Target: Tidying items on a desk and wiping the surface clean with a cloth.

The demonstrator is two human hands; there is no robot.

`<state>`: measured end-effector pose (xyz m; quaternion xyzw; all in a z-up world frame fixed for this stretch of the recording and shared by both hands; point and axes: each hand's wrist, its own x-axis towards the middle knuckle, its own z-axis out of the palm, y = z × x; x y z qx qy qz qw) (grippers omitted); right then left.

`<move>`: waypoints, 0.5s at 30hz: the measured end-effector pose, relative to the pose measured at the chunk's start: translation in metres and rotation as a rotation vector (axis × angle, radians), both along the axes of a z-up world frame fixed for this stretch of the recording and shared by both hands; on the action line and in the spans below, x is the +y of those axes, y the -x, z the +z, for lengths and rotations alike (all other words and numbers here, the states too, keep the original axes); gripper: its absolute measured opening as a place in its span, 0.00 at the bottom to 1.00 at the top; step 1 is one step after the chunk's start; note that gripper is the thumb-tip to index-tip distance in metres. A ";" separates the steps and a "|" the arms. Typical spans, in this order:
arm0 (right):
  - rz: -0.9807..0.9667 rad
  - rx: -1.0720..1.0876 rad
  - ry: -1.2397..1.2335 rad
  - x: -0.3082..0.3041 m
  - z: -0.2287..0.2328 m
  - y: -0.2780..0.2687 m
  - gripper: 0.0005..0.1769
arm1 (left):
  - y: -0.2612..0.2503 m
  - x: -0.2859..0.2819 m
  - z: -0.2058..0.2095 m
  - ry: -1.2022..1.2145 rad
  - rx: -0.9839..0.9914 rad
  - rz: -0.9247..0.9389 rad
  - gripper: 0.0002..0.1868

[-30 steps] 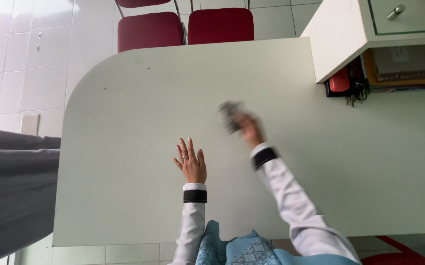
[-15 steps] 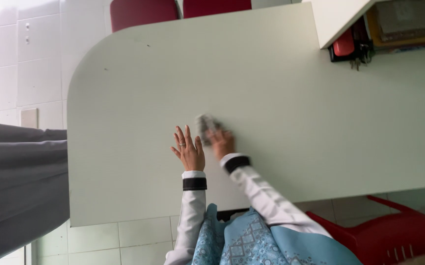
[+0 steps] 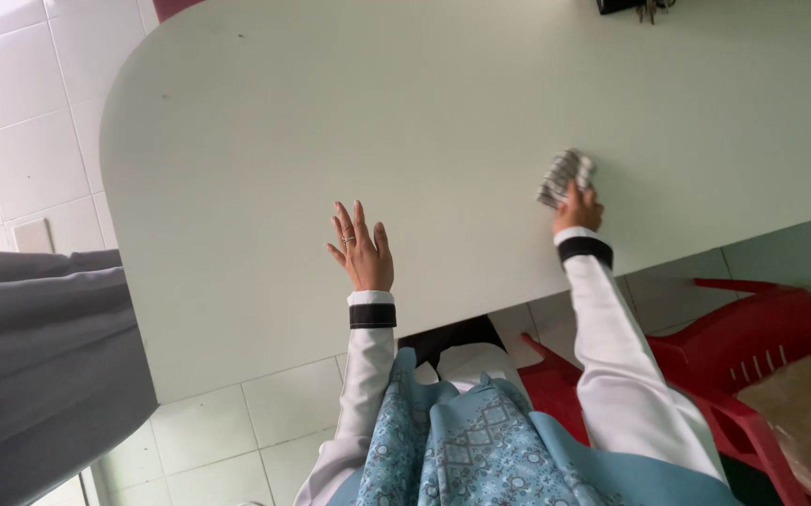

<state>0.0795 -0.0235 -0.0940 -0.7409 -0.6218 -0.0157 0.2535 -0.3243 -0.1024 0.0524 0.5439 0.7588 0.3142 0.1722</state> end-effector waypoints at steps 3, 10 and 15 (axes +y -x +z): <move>0.031 -0.159 0.118 -0.011 0.000 0.080 0.28 | -0.001 -0.012 -0.007 0.022 -0.018 0.000 0.30; 0.735 0.408 0.125 -0.115 -0.061 0.334 0.20 | -0.002 -0.035 -0.029 0.049 0.053 0.047 0.30; 0.862 0.194 0.091 -0.098 -0.101 0.238 0.27 | -0.011 -0.035 -0.005 0.016 0.035 0.014 0.30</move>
